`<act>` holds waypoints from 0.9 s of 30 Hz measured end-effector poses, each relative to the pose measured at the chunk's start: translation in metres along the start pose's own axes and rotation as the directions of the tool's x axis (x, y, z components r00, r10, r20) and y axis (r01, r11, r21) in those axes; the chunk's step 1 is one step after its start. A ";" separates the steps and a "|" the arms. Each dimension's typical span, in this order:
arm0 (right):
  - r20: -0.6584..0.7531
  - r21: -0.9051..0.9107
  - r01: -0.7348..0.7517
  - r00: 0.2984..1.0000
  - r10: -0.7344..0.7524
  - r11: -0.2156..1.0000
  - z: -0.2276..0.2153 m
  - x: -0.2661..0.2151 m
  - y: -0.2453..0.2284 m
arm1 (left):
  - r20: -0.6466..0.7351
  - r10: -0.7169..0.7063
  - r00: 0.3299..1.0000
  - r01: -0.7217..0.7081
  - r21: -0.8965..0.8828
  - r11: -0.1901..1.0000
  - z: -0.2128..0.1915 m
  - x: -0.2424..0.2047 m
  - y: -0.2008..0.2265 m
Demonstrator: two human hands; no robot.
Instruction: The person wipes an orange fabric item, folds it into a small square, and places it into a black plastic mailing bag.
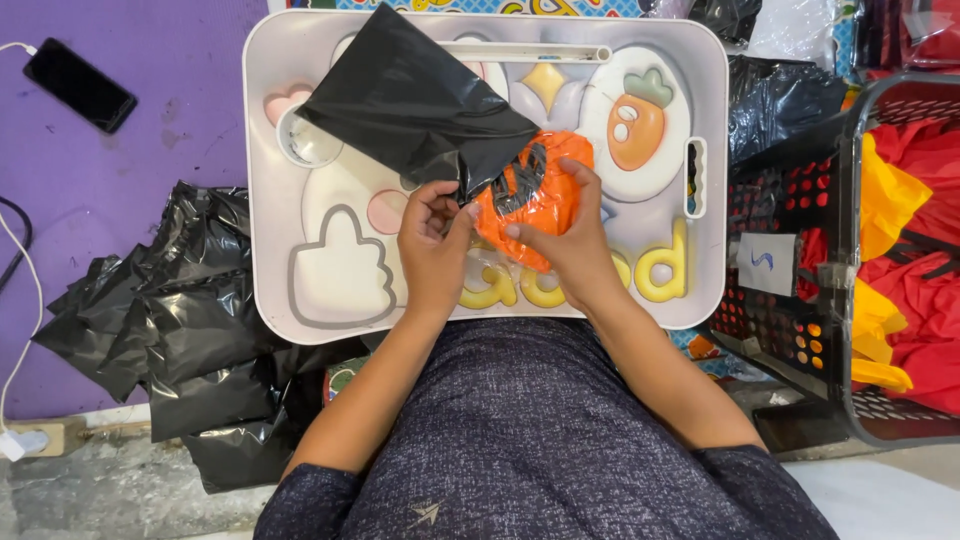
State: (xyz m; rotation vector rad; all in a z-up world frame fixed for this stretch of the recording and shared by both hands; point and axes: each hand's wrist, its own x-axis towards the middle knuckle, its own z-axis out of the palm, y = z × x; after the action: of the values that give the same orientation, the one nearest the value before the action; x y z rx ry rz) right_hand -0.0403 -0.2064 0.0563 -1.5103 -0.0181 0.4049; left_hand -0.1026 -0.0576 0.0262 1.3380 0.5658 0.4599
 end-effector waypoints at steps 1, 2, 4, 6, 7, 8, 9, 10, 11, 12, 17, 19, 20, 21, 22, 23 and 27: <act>-0.001 0.001 0.002 1.000 -0.002 1.000 0.004 0.000 -0.002 | 0.002 0.002 1.000 -0.002 0.000 1.000 0.001 -0.001 0.001; -0.053 0.000 -0.014 0.999 0.014 1.000 0.009 0.001 -0.004 | 0.002 0.016 1.000 -0.016 -0.005 1.000 0.001 -0.001 0.002; -0.097 0.001 -0.029 0.995 0.029 1.000 0.016 0.002 -0.006 | -0.005 0.032 0.999 -0.032 -0.008 0.999 0.000 -0.003 0.004; -0.160 0.026 -0.051 0.986 0.055 0.998 0.021 0.003 -0.005 | 0.024 0.043 0.999 -0.042 -0.051 0.998 -0.001 -0.006 0.005; -0.161 0.025 -0.052 0.985 0.055 0.998 0.021 0.004 -0.004 | 0.024 0.042 0.999 -0.040 -0.051 0.998 -0.002 -0.007 0.004; -0.170 0.034 -0.057 0.984 0.062 0.998 0.022 0.005 -0.003 | 0.020 0.047 0.999 -0.046 -0.042 0.998 -0.002 -0.008 0.004; -0.177 0.043 -0.063 0.982 0.069 0.997 0.022 0.005 -0.001 | 0.014 0.052 0.999 -0.051 -0.033 0.998 -0.002 -0.010 0.003; -0.176 0.041 -0.065 0.982 0.071 0.997 0.023 0.006 0.000 | 0.012 0.050 0.999 -0.049 -0.033 0.998 -0.004 -0.011 0.002; -0.181 0.047 -0.057 0.981 0.065 0.997 0.024 0.007 0.000 | 0.020 0.030 0.999 -0.029 -0.031 0.999 -0.005 -0.010 0.002; -0.186 0.053 -0.049 0.981 0.058 0.997 0.025 0.009 0.001 | 0.028 0.010 1.000 -0.009 -0.028 1.000 -0.005 -0.010 0.001; -0.185 0.065 -0.061 0.980 0.072 0.996 0.028 0.012 0.003 | -0.022 0.031 0.999 -0.030 0.030 0.999 0.002 -0.006 0.003; -0.180 0.080 -0.057 0.981 0.071 0.995 0.030 0.011 0.002 | -0.057 0.023 0.998 -0.017 0.103 0.995 0.005 -0.005 0.005; -0.188 0.059 -0.061 0.980 0.071 0.996 0.032 0.011 -0.001 | -0.096 0.044 0.994 -0.028 0.161 0.986 0.007 -0.004 0.005; -0.197 0.038 -0.064 0.978 0.070 0.997 0.033 0.012 -0.005 | -0.132 0.068 0.989 -0.038 0.220 0.975 0.009 -0.002 0.005; -0.196 0.037 -0.063 0.978 0.069 0.997 0.035 0.013 -0.002 | -0.133 0.069 0.989 -0.038 0.219 0.975 0.010 -0.003 0.007; -0.223 0.055 -0.036 0.974 0.048 0.998 0.038 0.015 0.001 | -0.150 0.096 0.984 -0.062 0.217 0.974 0.012 -0.004 0.010; -0.291 0.074 0.013 0.957 0.009 0.997 0.045 0.020 0.008 | -0.158 0.163 0.974 -0.119 0.253 0.960 0.017 -0.008 0.009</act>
State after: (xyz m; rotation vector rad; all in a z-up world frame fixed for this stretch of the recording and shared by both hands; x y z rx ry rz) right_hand -0.0352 -0.1572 0.0467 -1.4829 0.2259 0.1757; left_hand -0.0985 -0.0737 0.0384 1.5886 0.6930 0.6482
